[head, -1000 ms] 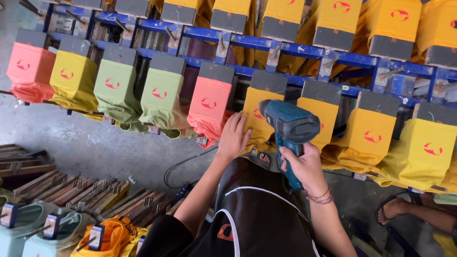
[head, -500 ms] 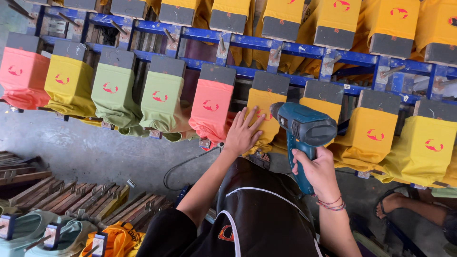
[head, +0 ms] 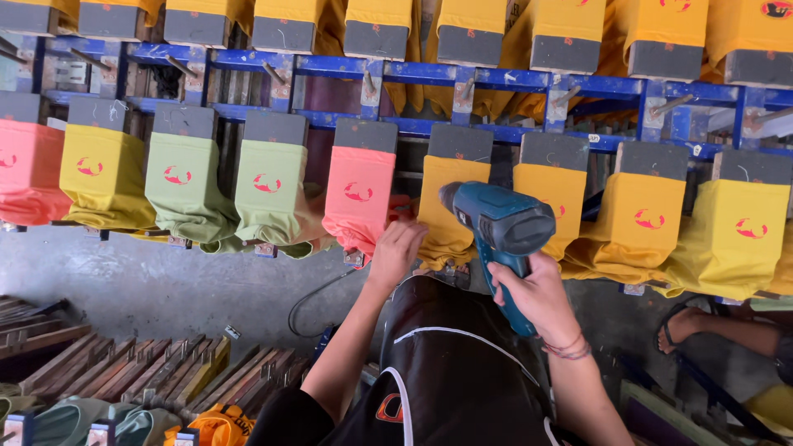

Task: The person uses a heat gun to dry ink on several small bags mounted on a printing rack, then uses a putty knife to apply and spread black ink across a screen printing frame.

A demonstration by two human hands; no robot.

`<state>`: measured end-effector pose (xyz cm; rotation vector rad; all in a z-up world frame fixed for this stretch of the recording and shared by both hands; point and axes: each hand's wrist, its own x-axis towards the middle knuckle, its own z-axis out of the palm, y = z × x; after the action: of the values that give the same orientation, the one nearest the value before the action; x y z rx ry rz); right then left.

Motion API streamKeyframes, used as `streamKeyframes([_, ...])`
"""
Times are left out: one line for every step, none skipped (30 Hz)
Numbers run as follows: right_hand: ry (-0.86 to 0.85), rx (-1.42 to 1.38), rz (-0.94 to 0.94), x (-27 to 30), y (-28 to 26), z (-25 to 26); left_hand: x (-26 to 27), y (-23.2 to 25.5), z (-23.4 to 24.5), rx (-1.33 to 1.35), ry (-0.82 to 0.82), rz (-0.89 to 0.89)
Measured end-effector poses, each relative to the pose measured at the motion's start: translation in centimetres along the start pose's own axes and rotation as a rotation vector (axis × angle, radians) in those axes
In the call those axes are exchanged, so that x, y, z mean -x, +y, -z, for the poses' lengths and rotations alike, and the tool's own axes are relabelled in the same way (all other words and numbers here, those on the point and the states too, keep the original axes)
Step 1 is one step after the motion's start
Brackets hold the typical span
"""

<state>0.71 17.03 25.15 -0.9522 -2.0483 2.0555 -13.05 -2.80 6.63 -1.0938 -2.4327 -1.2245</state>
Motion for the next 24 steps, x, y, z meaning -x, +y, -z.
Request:
streamKeyframes([-0.003, 0.007, -0.019, 0.4, -0.2, 0.2, -0.5, 0.5, 0.5, 0.037, 0.018, -0.013])
streamKeyframes([-0.007, 0.016, -0.035, 0.6, -0.4, 0.5, -1.1, 1.0, 1.0, 0.074, 0.039, -0.028])
streamKeyframes([-0.005, 0.017, -0.036, 0.7, -0.2, 0.3, -1.1, 0.6, 0.8, 0.076, 0.038, -0.028])
streamKeyframes([0.026, 0.013, -0.037, 0.8, 0.0, 0.3, -1.1, 0.3, 0.5, 0.098, 0.048, -0.028])
streamKeyframes([0.057, 0.01, -0.039, 0.9, 0.3, 0.2, -1.1, 0.1, 0.2, 0.119, 0.058, -0.028])
streamKeyframes([0.06, 0.012, -0.04, 0.7, 0.6, 0.3, -1.3, 0.4, 0.4, 0.123, 0.058, -0.028])
streamKeyframes([0.048, 0.009, -0.03, 0.5, 0.9, 0.4, -1.6, 0.8, 0.6, 0.115, 0.053, -0.011])
streamKeyframes([0.034, 0.005, -0.019, 0.2, 1.2, 0.4, -2.0, 1.1, 0.8, 0.103, 0.049, 0.005])
streamKeyframes([0.033, 0.007, -0.019, 0.5, 0.8, 0.7, -2.5, 1.7, 1.1, 0.104, 0.05, 0.007])
streamKeyframes([0.035, 0.018, -0.013, 0.9, 0.5, 0.8, -3.0, 2.3, 1.4, 0.096, 0.009, 0.0])
streamKeyframes([0.037, 0.029, -0.008, 1.3, 0.2, 1.0, -3.6, 2.9, 1.7, 0.088, -0.032, -0.007])
streamKeyframes([0.036, 0.029, -0.008, 1.5, 0.7, 1.6, -3.7, 3.0, 1.1, 0.088, -0.032, -0.006])
streamKeyframes([0.06, 0.021, -0.015, 1.8, 1.3, 2.3, -3.8, 3.2, 0.5, -0.071, -0.068, -0.037])
streamKeyframes([0.082, 0.012, -0.023, 2.1, 1.8, 2.9, -3.9, 3.4, -0.1, -0.232, -0.106, -0.068])
streamKeyframes([0.08, 0.01, -0.024, 2.6, 1.5, 3.8, -3.6, 3.4, -0.9, -0.234, -0.107, -0.067])
streamKeyframes([0.126, 0.009, -0.027, 3.0, 1.1, 4.6, -3.6, 3.4, -1.7, -0.31, -0.181, -0.067])
streamKeyframes([0.172, 0.007, -0.03, 3.5, 0.7, 5.5, -3.5, 3.5, -2.6, -0.385, -0.254, -0.067])
streamKeyframes([0.173, 0.006, -0.026, 3.4, 1.7, 6.9, -3.3, 3.1, -3.3, -0.387, -0.252, -0.07])
streamKeyframes([0.223, 0.035, -0.013, 3.4, 2.6, 8.2, -3.0, 2.7, -4.0, -0.403, -0.228, -0.081])
streamKeyframes([0.272, 0.067, 0.002, 3.4, 3.5, 9.8, -2.9, 2.4, -4.9, -0.417, -0.202, -0.09])
streamKeyframes([0.273, 0.067, 0.008, 3.2, 3.8, 10.7, -3.6, 3.4, -3.9, -0.417, -0.197, -0.093])
streamKeyframes([0.26, 0.058, 0.016, 3.1, 4.1, 11.7, -4.4, 4.5, -3.1, -0.418, -0.134, -0.099])
streamKeyframes([0.246, 0.049, 0.024, 3.0, 4.3, 12.8, -5.1, 5.5, -2.3, -0.418, -0.071, -0.106])
streamKeyframes([0.244, 0.051, 0.025, 2.9, 4.4, 13.4, -5.8, 6.7, -1.9, -0.418, -0.069, -0.104])
